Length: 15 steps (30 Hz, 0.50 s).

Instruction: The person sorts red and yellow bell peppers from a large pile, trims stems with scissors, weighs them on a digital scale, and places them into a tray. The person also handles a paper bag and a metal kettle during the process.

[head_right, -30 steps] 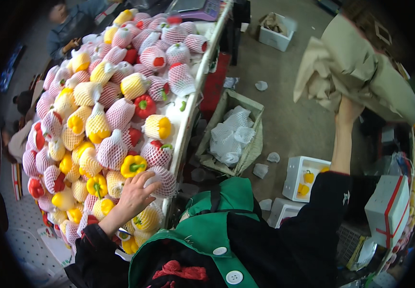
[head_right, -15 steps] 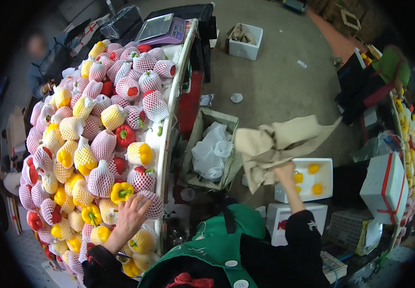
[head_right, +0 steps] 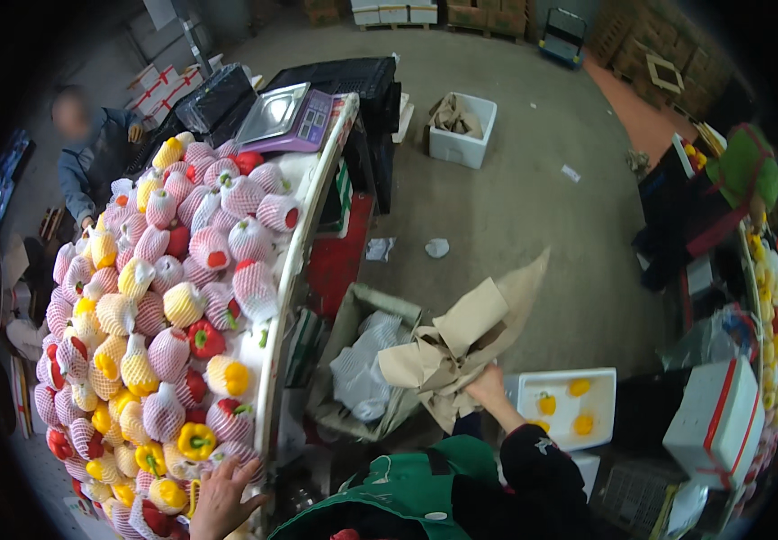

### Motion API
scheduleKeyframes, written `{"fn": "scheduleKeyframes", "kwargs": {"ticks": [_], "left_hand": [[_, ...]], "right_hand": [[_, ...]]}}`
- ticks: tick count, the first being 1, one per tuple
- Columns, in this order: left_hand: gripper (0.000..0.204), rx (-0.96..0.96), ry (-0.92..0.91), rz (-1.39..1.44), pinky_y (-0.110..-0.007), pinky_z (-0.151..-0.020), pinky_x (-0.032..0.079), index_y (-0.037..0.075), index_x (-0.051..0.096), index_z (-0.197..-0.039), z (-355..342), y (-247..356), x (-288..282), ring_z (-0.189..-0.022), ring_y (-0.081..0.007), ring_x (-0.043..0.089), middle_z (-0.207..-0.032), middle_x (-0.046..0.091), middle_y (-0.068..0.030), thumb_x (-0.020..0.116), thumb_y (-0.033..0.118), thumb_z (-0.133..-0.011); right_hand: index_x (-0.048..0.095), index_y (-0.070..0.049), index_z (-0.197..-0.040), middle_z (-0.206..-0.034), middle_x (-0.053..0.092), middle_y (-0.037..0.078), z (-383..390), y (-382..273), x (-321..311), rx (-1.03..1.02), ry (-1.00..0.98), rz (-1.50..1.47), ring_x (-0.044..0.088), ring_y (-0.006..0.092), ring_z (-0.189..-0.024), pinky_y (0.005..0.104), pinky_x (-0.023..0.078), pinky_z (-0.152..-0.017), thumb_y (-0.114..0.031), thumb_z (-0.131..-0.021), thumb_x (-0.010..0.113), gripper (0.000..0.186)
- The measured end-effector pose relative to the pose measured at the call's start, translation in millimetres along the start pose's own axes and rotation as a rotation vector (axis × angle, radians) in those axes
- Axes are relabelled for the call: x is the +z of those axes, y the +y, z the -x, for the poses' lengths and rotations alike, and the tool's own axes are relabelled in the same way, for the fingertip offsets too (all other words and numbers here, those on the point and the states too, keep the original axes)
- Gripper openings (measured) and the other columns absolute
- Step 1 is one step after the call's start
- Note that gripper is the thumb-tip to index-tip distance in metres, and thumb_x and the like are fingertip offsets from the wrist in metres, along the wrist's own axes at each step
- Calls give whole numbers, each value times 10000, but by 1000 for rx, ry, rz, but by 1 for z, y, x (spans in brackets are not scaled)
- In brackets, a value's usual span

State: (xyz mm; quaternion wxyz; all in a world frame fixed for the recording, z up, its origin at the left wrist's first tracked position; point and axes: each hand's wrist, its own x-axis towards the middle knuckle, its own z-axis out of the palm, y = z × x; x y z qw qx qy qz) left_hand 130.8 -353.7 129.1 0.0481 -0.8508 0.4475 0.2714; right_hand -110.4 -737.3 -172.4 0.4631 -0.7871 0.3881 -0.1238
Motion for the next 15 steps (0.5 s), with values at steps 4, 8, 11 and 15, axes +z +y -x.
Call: {"fn": "scheduleKeyframes", "kwargs": {"ticks": [4,8,11,15], "left_hand": [[583,197,-95,360,-397,-865,483,116,480,-1300,-96,55,34,-1059,-339,569,-1227,529,-195,649,391,-814],[532,253,-305,314,-415,-849,481,135,483,-1304,-182,145,56,-1050,-348,565,-1192,556,-168,562,435,-873],[504,432,-188,548,-415,-802,487,139,482,-1298,-237,201,37,-964,-362,587,-1112,575,-165,575,400,-877],[468,398,-65,502,-428,-754,490,102,511,-1253,-303,237,8,-914,-374,592,-1074,579,-174,619,326,-856]], "right_hand": [[570,-43,-1173,-1173,616,140,-56,49,-52,61,78,105,579,281,-1098,349,479,-894,-341,-714,707,565],[592,-44,-1134,-1198,595,153,-107,39,-128,170,35,6,560,307,-1112,382,463,-903,-358,-647,757,602],[599,-45,-1109,-1159,594,155,-146,34,-183,-29,262,62,520,351,-1121,417,419,-943,-369,-626,767,605],[594,-41,-1107,-1145,598,159,-188,50,-220,11,308,-105,506,345,-1134,401,404,-948,-357,-641,757,586]]}}
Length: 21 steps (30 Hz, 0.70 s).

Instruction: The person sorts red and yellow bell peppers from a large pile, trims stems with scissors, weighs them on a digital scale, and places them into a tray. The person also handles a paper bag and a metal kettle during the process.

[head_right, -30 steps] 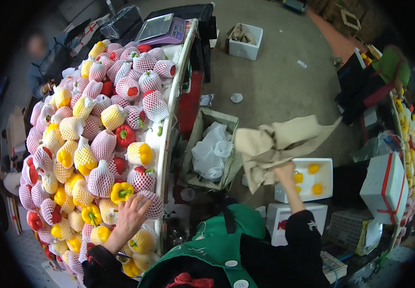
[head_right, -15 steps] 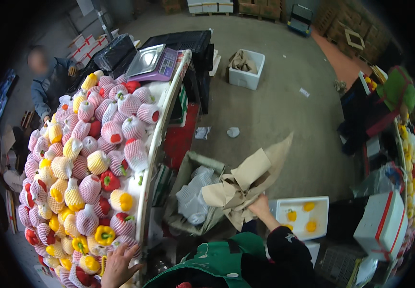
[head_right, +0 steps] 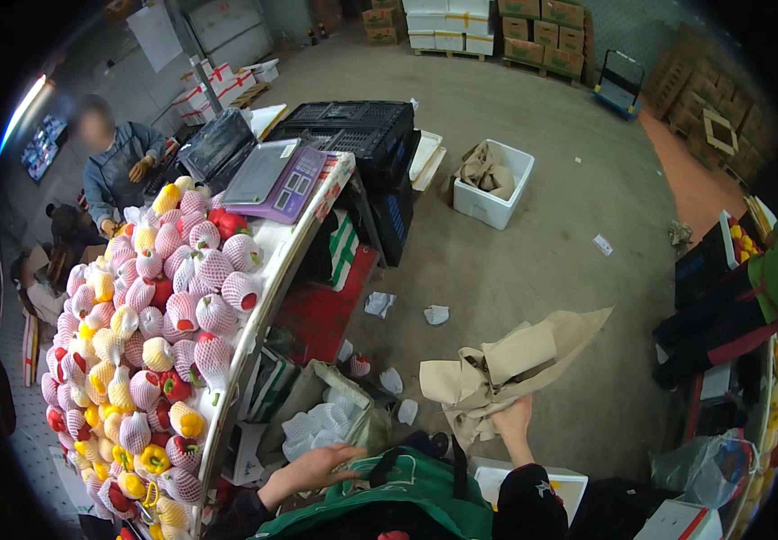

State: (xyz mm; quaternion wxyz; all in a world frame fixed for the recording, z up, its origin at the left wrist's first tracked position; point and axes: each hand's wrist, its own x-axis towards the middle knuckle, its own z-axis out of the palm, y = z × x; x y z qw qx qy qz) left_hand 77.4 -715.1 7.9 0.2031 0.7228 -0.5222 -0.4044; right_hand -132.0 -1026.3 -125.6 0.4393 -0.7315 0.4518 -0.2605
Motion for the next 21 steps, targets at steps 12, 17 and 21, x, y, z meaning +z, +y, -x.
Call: {"fn": "scheduleKeyframes", "kwargs": {"ticks": [12,17,21], "left_hand": [[244,280,122,351,-311,-745,502,47,644,-1074,-284,46,-55,-863,-220,650,-964,671,-98,615,197,-885],[219,161,259,534,-278,-777,503,13,649,-1053,-399,45,-109,-866,-166,647,-973,682,-89,598,157,-896],[231,59,284,640,-252,-792,496,-19,627,-1081,-462,50,-157,-896,-111,624,-969,674,-69,582,135,-915]], "right_hand": [[420,-31,-1279,-1206,576,181,-201,25,-28,36,-48,86,560,331,-1098,370,460,-886,-369,-645,782,804],[384,-14,-1321,-1261,532,199,-311,5,-49,98,27,124,514,334,-1168,379,422,-942,-352,-639,803,869],[389,-18,-1315,-1272,526,188,-399,-3,-55,-8,106,97,516,317,-1164,374,419,-948,-370,-637,808,871]]}}
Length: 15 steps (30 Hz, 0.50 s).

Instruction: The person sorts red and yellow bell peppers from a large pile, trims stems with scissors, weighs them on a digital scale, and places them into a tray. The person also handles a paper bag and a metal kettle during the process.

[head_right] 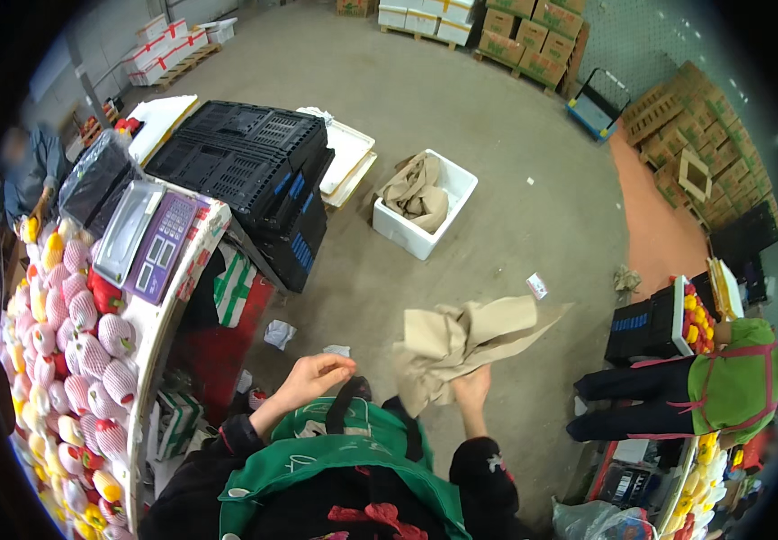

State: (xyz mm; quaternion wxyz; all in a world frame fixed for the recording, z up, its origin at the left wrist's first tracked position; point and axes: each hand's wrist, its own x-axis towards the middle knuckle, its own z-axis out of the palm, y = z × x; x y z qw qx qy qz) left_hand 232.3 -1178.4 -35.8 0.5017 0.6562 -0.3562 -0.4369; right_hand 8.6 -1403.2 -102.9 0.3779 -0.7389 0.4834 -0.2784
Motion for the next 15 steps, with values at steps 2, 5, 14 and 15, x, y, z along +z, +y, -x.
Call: {"fn": "scheduleKeyframes", "kwargs": {"ticks": [2,5,14,15], "left_hand": [[239,-11,22,3,-251,-789,496,-19,625,-1081,-22,8,-12,-904,-105,620,-972,673,-69,594,148,-913],[215,-48,101,9,-248,-781,499,-18,625,-1071,-44,1,-22,-898,-105,621,-957,671,-67,594,118,-908],[224,-368,739,374,-201,-678,448,7,618,-1088,-86,-21,-36,-859,-115,633,-965,663,-51,565,138,-915],[219,-439,817,400,-221,-698,468,0,620,-1082,-97,-19,-36,-848,-122,629,-962,660,-60,572,129,-911]], "right_hand": [[386,-20,-1305,-1255,536,184,-44,2,10,50,0,-26,528,325,-1133,377,425,-933,-379,-614,819,890],[381,-19,-1300,-1239,539,193,-120,12,28,31,-33,15,531,336,-1117,385,427,-922,-346,-602,821,887],[404,17,-1290,-1236,521,221,-470,50,124,-315,3,71,499,333,-1146,381,392,-971,-193,-651,773,767],[416,21,-1289,-1250,513,221,-508,62,144,-447,23,46,493,323,-1157,377,386,-983,-195,-665,766,748]]}}
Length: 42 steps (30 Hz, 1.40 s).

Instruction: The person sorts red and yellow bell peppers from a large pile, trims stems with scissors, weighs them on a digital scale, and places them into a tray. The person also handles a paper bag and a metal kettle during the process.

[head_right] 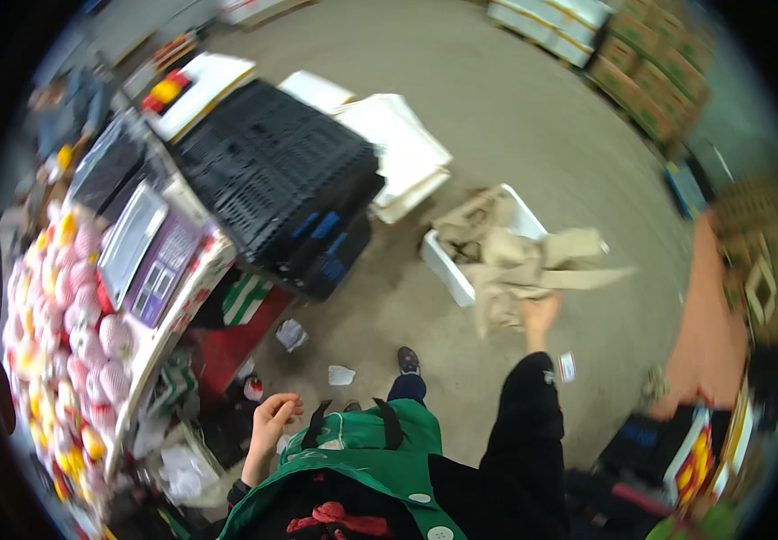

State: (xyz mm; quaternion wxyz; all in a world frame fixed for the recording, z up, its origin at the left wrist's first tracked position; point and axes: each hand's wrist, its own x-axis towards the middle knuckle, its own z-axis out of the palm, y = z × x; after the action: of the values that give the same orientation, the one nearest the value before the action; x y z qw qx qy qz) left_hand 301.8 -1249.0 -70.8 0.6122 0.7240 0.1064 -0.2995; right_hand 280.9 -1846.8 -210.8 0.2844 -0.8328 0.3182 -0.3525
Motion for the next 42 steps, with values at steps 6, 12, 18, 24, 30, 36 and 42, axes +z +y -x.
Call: {"fn": "scheduleKeyframes", "kwargs": {"ticks": [6,12,18,24,30,36,42], "left_hand": [[249,75,116,-28,-273,-749,497,14,628,-1073,10,13,53,-841,-119,625,-922,669,-75,597,174,-885],[259,40,444,56,-297,-760,491,6,629,-1057,46,-11,74,-850,-170,635,-948,672,-106,581,185,-877],[281,73,716,362,-299,-780,488,2,609,-1085,109,-58,60,-876,-170,632,-956,672,-117,577,191,-879],[271,16,1015,400,-294,-794,501,19,610,-1109,209,-161,29,-909,-146,628,-1020,658,-75,580,190,-901],[250,-29,1466,513,-293,-763,508,21,632,-1068,335,-239,-39,-850,-159,647,-966,675,-85,601,186,-884],[231,-54,1671,740,-256,-756,495,3,630,-1068,394,-304,-82,-848,-122,637,-935,684,-66,603,143,-886],[213,-52,1536,829,-233,-730,496,1,639,-1062,417,-338,-150,-822,-110,640,-901,677,-64,593,122,-893]], "right_hand": [[485,69,-1212,-1167,563,184,-161,-27,35,37,-36,209,536,274,-1076,396,420,-932,-207,-758,770,603],[505,-4,-917,-810,510,70,-159,-22,177,116,-402,-200,505,175,-757,344,445,-683,-156,-865,528,162],[584,-95,-1129,-754,596,7,89,-128,294,79,-1628,-9,568,125,-555,245,430,-442,-205,-837,628,316],[553,-38,-1202,-957,634,51,407,-330,268,-438,-2268,-154,610,122,-705,233,472,-594,-152,-859,605,364],[596,13,-1129,-898,663,71,596,-407,216,-718,-2488,14,628,128,-671,282,518,-617,-115,-823,638,335],[612,-18,-1123,-844,673,70,686,-471,197,-1064,-2487,347,648,122,-686,258,489,-605,-174,-848,614,316],[630,-39,-1111,-829,671,30,773,-522,213,-970,-2405,249,639,106,-682,240,490,-611,-199,-865,617,294]]}}
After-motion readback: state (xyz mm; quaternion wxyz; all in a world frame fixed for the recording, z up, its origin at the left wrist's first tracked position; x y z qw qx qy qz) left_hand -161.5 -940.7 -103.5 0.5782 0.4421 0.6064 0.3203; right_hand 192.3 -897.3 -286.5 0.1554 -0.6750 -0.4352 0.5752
